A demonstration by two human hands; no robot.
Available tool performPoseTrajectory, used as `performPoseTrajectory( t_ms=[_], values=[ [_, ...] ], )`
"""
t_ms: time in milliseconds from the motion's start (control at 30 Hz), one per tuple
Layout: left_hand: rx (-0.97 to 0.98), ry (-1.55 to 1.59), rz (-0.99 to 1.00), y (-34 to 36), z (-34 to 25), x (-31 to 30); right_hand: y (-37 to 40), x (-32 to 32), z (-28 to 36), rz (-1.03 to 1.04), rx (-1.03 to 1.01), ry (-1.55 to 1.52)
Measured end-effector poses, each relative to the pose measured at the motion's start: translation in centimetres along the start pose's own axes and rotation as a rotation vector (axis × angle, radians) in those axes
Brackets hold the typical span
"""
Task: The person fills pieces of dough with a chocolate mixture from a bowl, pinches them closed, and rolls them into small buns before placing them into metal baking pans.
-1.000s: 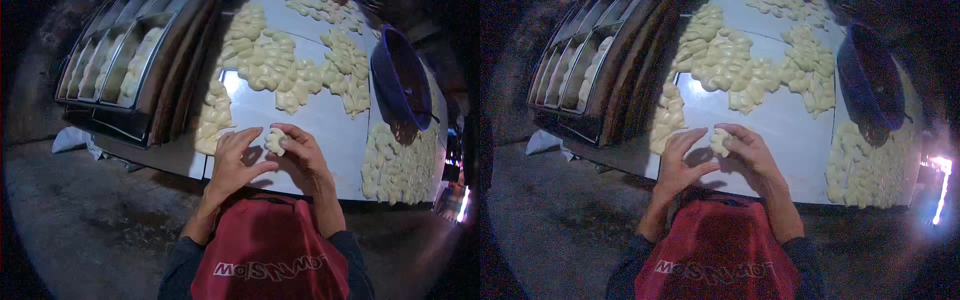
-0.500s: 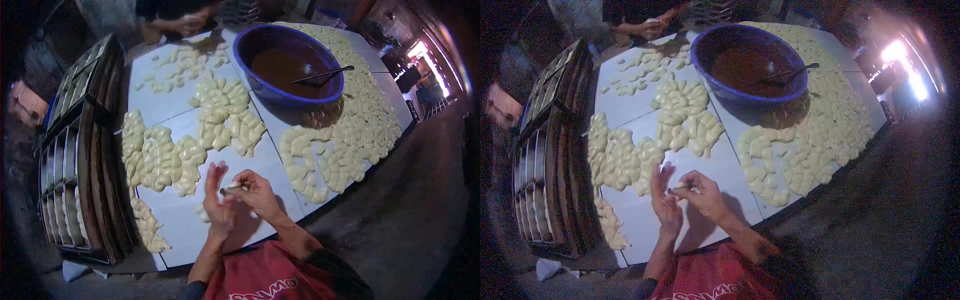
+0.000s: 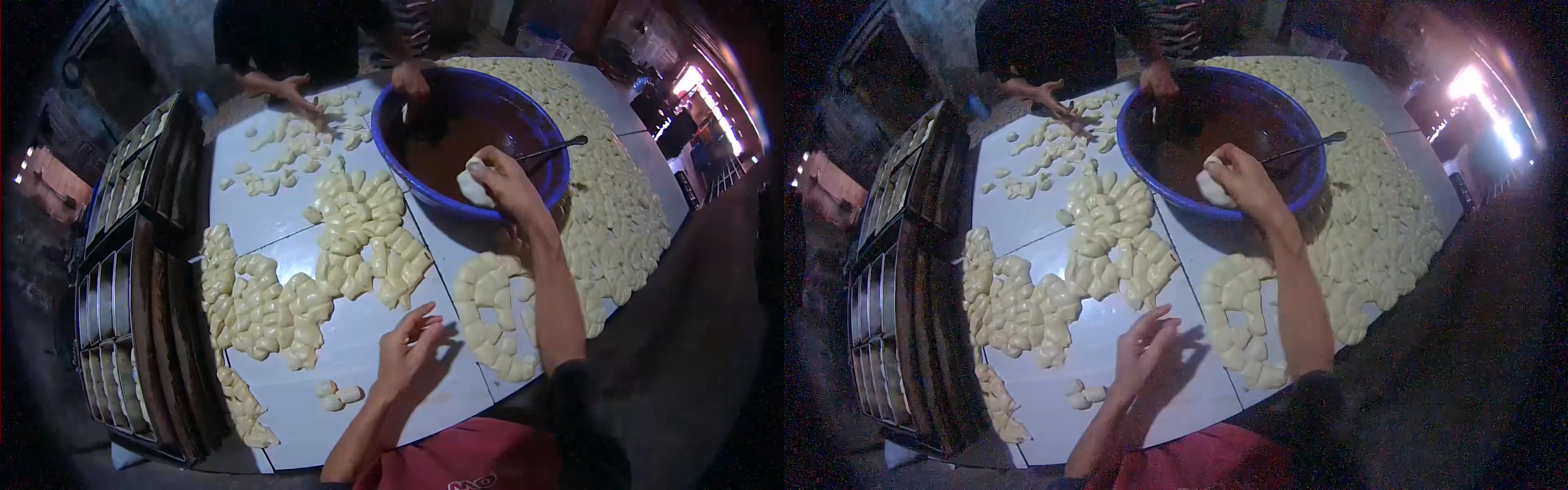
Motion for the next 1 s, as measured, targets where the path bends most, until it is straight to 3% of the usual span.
performPoseTrajectory(
  t_ms=[100, 200, 333, 367, 467, 533, 600, 633, 733, 800, 900, 933, 1000],
  values=[
    [-0.038, -0.086, -0.068, 0.8, -0.6, -2.5, -4.6, 0.7, -4.3, 0.205, -0.028, 0.69],
    [-0.061, -0.096, -0.074, 1.7, -0.1, -3.5, -3.9, 4.1, -8.3, 0.668, 0.119, 1.044],
    [-0.13, -0.119, -0.078, 2.5, -0.1, -4.1, -4.2, 3.6, -6.6, 0.524, 0.157, 0.72],
    [-0.157, -0.083, -0.087, 2.5, 0.3, -4.0, -3.8, 4.1, -6.7, 0.596, 0.126, 0.792],
    [-0.169, -0.095, -0.063, 1.8, -0.2, -3.4, -4.1, 3.7, -6.4, 0.441, -0.007, 0.726],
    [-0.118, -0.108, -0.01, 1.1, -0.6, -3.1, -3.1, 3.1, -3.5, 0.364, 0.149, 0.179],
    [-0.108, -0.103, 0.002, 0.2, -1.2, -2.7, -1.7, 3.3, -1.2, 0.306, 0.145, -0.295],
    [-0.087, -0.034, 0.016, -0.5, -1.3, -2.3, -0.3, 3.5, 0.6, 0.243, 0.155, -0.381],
    [-0.044, 0.218, 0.024, -1.8, -1.8, -1.4, 2.8, 7.6, 1.8, 0.204, 0.113, -0.614],
    [-0.035, 0.438, -0.009, -1.8, -3.5, -1.3, 5.6, 12.0, 1.8, 0.36, 0.134, -0.773],
    [-0.097, 0.731, -0.103, -1.2, -0.7, -3.2, 8.6, 18.5, -1.1, 0.324, 0.181, -0.863],
    [-0.096, 0.762, -0.144, -0.1, -0.4, -4.8, 10.1, 20.1, -0.3, 0.221, 0.216, -0.882],
    [-0.091, 0.822, -0.214, 2.4, 0.1, -7.6, 12.5, 23.3, -0.2, 0.397, 0.245, -0.931]
  ],
)
Point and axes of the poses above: each hand's wrist, its own y-axis away from the middle knuckle, its own x-axis out of the palm, z = x × y, the point moved 10 cm from there along -y, towards the middle knuckle, and after that the axes turned 2 degrees about z, right-handed, at the moved point
